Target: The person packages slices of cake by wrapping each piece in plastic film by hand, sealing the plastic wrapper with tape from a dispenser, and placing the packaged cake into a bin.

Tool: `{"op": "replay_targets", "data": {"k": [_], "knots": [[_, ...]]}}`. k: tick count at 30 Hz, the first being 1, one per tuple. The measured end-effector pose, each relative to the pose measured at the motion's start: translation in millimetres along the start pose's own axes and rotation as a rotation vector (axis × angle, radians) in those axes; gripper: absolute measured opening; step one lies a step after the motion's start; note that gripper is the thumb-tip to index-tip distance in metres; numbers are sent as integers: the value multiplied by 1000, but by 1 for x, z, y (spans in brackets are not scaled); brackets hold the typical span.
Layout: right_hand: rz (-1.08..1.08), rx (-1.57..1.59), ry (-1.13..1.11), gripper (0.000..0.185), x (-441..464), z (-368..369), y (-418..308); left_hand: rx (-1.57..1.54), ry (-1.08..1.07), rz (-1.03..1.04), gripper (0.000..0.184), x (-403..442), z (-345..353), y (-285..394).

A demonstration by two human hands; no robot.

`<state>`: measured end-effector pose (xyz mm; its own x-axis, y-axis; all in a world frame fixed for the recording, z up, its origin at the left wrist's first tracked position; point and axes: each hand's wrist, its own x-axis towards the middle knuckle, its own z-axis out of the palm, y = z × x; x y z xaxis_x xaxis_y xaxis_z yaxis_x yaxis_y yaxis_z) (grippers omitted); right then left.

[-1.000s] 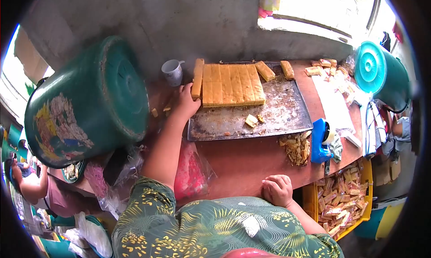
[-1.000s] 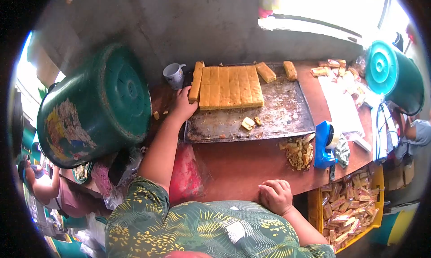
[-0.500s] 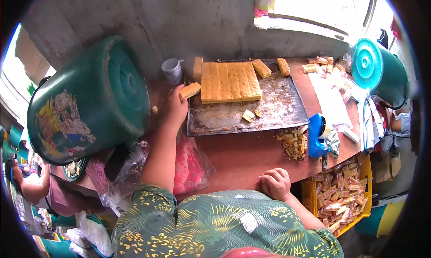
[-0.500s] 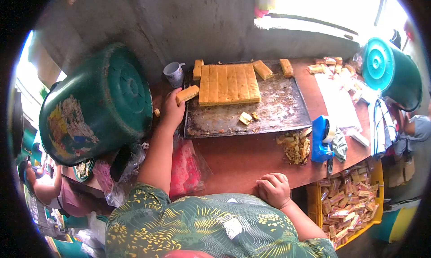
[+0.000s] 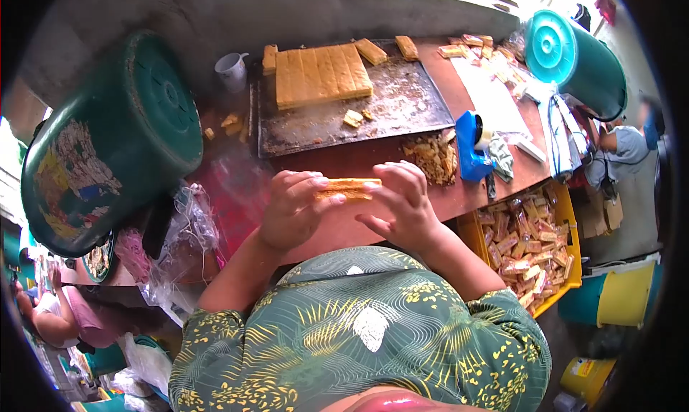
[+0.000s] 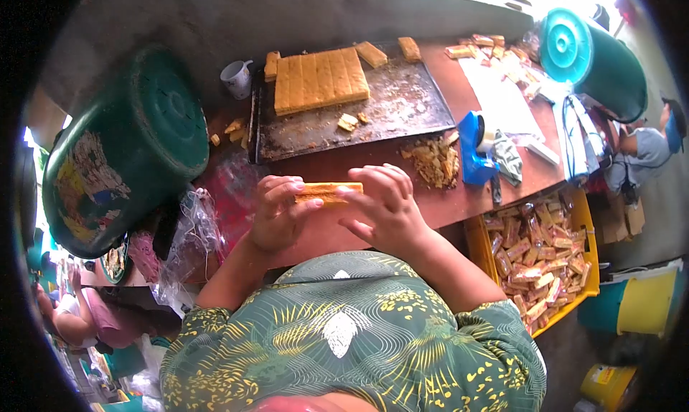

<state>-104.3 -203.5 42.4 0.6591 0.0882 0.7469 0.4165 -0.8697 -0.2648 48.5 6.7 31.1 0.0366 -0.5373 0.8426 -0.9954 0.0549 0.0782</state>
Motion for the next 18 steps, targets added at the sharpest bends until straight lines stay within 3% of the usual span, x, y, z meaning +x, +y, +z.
{"op": "replay_targets", "data": {"k": [3,7,12,14,16,18], "knots": [[-9,-59,-42,55,-6,1,3,-36,7,58,35,0,11,12],[113,-88,-2,52,-25,-6,5,53,-111,-242,52,-2,-3,13],[200,-109,24,45,-67,-15,17,483,-144,-611,47,-70,-36,-77],[223,-73,33,44,-76,-17,18,552,-397,-825,44,-118,-46,-96],[251,-7,59,42,-83,-15,19,222,-293,-1051,36,-140,-48,-109],[522,360,265,39,-94,8,27,170,-287,-1080,33,-140,-47,-106]]}}
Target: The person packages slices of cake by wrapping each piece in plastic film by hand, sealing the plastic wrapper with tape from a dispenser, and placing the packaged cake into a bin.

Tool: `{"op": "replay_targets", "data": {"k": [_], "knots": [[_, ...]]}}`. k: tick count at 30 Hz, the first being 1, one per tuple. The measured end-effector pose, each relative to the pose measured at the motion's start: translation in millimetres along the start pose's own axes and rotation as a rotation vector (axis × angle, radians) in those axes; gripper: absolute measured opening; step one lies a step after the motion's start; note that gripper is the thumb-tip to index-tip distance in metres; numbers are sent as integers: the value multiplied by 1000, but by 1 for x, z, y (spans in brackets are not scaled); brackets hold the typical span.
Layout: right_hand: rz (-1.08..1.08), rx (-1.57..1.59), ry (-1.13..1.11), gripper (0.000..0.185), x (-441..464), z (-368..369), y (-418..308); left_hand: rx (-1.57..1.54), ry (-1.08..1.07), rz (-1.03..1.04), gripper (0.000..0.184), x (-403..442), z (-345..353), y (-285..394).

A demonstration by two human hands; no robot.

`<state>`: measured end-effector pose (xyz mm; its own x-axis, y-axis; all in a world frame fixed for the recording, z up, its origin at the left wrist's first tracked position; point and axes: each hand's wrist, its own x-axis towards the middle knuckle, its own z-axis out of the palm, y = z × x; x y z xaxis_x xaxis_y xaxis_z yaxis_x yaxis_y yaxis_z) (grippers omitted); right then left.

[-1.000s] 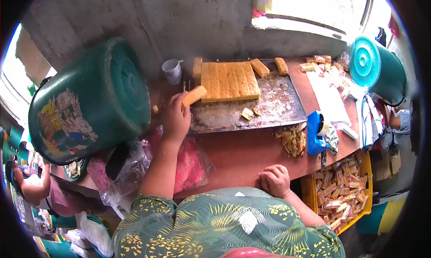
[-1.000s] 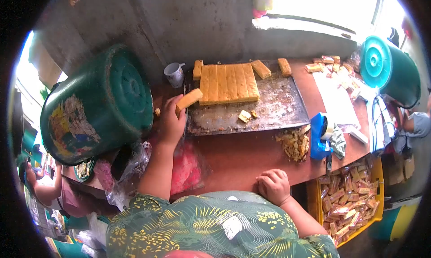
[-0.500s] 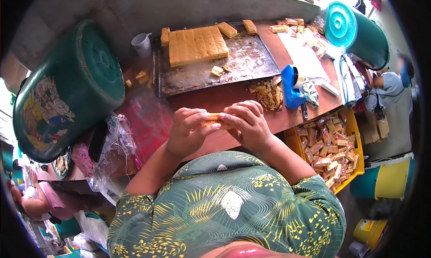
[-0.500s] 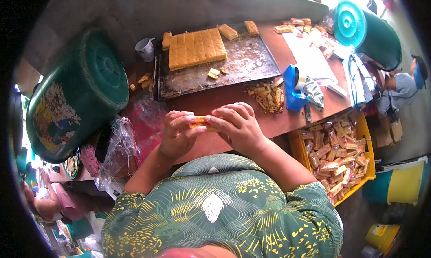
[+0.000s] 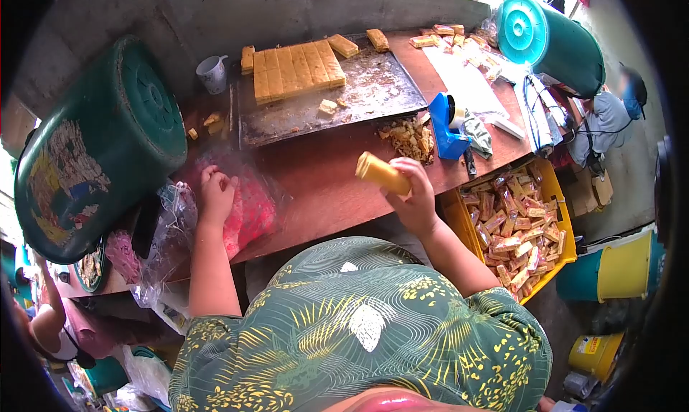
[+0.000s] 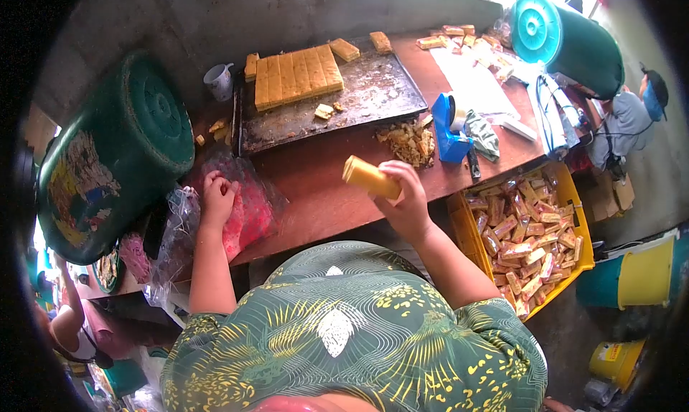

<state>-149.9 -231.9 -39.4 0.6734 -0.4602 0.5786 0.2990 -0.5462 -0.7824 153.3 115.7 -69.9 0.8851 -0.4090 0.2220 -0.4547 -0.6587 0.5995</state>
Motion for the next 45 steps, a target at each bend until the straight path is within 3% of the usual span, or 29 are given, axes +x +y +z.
{"op": "replay_targets", "data": {"k": [1,2,4,8,10,13,17,19,22,23,27,31,34,38,41,45], "knots": [[145,189,75,37,-2,5,5,-25,-12,-14,32,-4,-2,7],[458,570,84,35,-1,4,8,25,-8,7,31,-10,-4,15],[721,995,31,37,5,-8,16,124,7,51,30,-17,-7,30],[742,1110,-88,38,11,-7,29,-54,24,53,33,-9,6,-8],[760,1139,-100,38,11,-9,43,-86,-22,16,34,-15,-4,12],[842,1220,-131,37,10,-18,61,142,-8,55,36,-27,-5,26],[807,1238,-189,40,11,-21,65,-1,22,41,37,-24,1,4],[798,1217,-197,40,13,-18,66,10,49,131,38,-35,-3,20],[814,1227,-235,39,15,-20,64,134,-8,33,39,-60,-11,68],[827,1237,-258,39,16,-21,62,118,-27,16,38,-54,-7,53],[849,1214,-262,36,19,-21,59,-36,62,15,34,-31,5,-1],[831,1205,-270,40,18,-22,59,-61,72,145,31,-56,-16,61],[887,1173,-256,37,19,-23,59,-19,-51,21,30,-61,-4,53],[927,1180,-252,35,21,-24,60,-87,-86,22,26,-45,-2,24],[911,1179,-255,34,24,-23,54,120,-90,57,27,-53,-22,60],[937,1195,-238,34,22,-24,56,50,-41,38,28,-51,-10,39]]}}
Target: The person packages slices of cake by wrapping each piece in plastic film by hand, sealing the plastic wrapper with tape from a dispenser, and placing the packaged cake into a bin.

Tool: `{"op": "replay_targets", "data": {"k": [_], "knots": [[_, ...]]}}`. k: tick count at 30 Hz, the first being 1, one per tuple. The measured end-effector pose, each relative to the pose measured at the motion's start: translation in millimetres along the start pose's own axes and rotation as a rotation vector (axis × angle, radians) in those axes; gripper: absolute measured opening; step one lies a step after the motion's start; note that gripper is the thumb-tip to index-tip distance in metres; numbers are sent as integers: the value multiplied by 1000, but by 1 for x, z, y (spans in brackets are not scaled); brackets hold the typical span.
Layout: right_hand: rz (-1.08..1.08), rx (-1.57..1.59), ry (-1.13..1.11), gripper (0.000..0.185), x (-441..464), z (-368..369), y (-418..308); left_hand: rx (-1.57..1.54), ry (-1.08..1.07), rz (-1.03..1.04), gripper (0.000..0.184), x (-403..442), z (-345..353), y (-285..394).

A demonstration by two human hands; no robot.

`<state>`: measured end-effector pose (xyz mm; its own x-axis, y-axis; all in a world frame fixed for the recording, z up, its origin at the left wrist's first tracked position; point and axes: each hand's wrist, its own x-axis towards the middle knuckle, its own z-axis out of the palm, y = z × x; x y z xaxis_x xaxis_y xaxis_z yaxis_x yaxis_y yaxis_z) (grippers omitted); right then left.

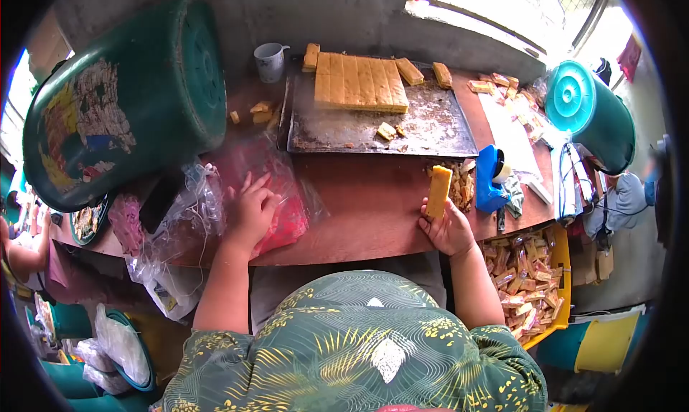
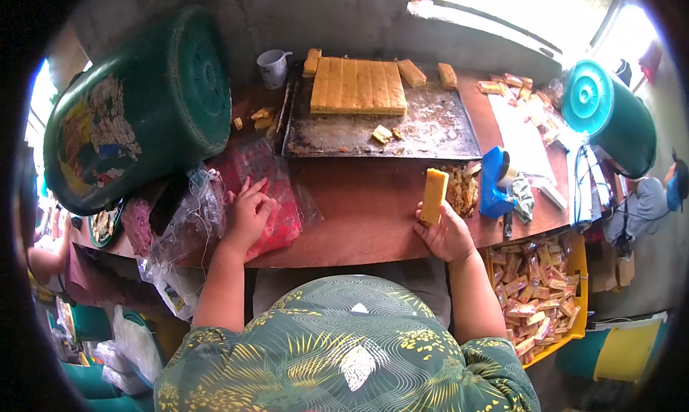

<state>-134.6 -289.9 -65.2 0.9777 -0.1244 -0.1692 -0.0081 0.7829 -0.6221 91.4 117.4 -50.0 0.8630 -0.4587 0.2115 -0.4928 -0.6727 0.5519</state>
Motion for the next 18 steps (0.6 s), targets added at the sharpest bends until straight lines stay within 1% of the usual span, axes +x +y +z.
{"op": "replay_targets", "data": {"k": [2,6,9,14,18], "knots": [[3,1,7,35,1,3,-1,-22,-23,-4,27,0,0,-10],[7,14,-3,36,1,2,-1,35,-97,30,25,-3,-15,15],[18,23,-16,38,2,-3,-1,83,-92,24,22,-3,-18,27],[22,25,-61,40,3,-4,-1,-39,-40,9,19,1,-1,-5],[12,-2,-79,39,4,-4,-1,-47,-14,11,16,-1,-4,1]]}}
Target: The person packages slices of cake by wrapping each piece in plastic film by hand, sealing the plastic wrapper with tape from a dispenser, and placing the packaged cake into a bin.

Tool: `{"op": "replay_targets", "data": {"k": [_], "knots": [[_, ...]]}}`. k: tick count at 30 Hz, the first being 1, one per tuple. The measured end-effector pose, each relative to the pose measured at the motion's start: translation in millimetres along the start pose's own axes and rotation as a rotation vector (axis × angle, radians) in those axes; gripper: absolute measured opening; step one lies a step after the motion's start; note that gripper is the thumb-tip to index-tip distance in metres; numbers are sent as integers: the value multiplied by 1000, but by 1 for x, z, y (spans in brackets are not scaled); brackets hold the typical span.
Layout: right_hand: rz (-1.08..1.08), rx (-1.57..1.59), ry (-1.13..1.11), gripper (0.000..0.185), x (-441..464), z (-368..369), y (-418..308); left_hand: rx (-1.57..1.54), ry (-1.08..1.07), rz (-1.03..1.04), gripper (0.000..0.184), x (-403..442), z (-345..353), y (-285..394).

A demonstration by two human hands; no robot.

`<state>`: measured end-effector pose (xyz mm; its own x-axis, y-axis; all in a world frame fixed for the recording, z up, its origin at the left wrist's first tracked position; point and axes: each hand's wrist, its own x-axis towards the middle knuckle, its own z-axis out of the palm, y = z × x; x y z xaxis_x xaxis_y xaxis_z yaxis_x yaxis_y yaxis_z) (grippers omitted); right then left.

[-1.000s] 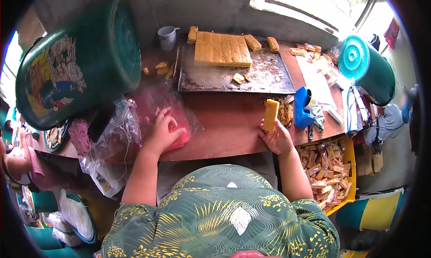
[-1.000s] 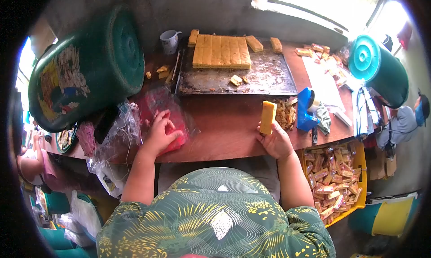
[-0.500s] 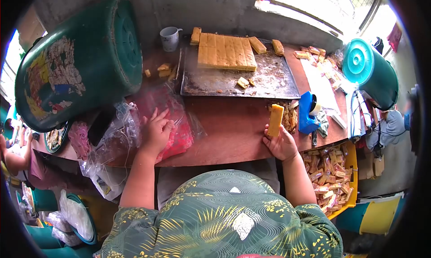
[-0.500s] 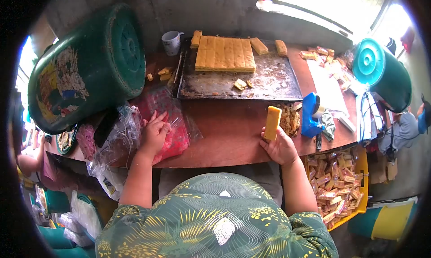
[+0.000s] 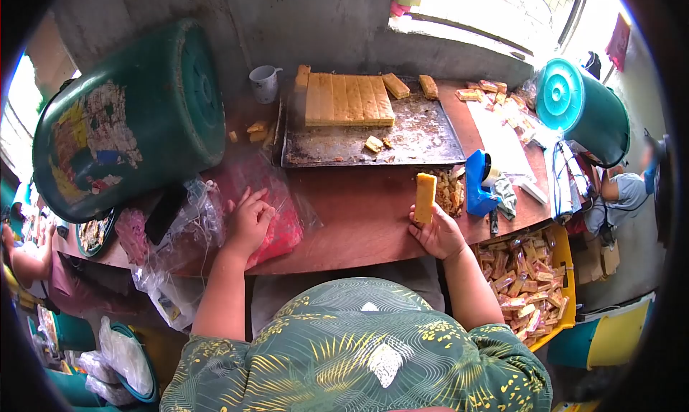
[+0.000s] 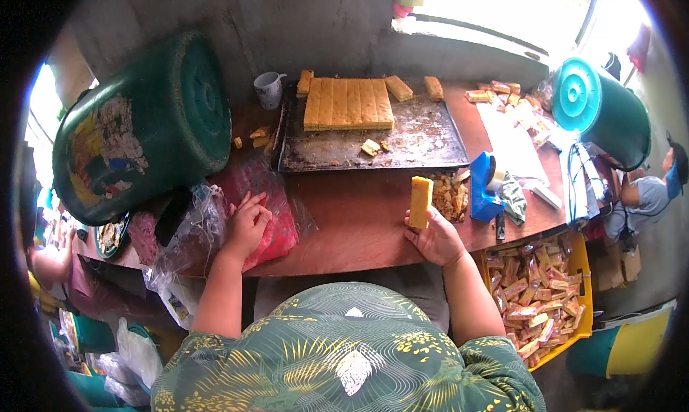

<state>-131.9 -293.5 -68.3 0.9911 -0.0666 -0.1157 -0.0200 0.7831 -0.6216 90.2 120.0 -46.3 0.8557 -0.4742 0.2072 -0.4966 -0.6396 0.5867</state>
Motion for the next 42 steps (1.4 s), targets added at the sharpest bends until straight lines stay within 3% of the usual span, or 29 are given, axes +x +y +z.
{"op": "replay_targets", "data": {"k": [15,18,21,25,27,29,31,32,35,38,42], "knots": [[-14,-26,-38,35,-2,5,1,113,8,2,16,4,3,-3],[-11,-28,-40,35,-2,7,0,-702,33,-170,21,23,6,-48],[-20,-42,-23,35,-3,8,0,-1238,419,-197,23,22,-22,50],[-31,-29,-13,35,-1,4,2,-810,186,346,18,8,15,134],[-54,-30,-23,36,-1,5,3,-600,-59,467,20,6,58,142],[-84,-38,-20,36,-4,9,5,-384,-469,294,42,-12,82,161],[-97,-54,10,36,-6,10,7,-92,-478,441,48,-36,91,172],[-105,-62,24,36,-7,10,7,-26,-567,413,63,-36,91,171],[-133,-89,22,35,-8,6,10,-543,-397,428,70,-6,98,129],[-157,-126,24,34,-8,9,12,178,-259,272,77,1,61,113],[-132,-205,96,36,-2,18,9,234,-298,186,86,-19,58,101]]}}
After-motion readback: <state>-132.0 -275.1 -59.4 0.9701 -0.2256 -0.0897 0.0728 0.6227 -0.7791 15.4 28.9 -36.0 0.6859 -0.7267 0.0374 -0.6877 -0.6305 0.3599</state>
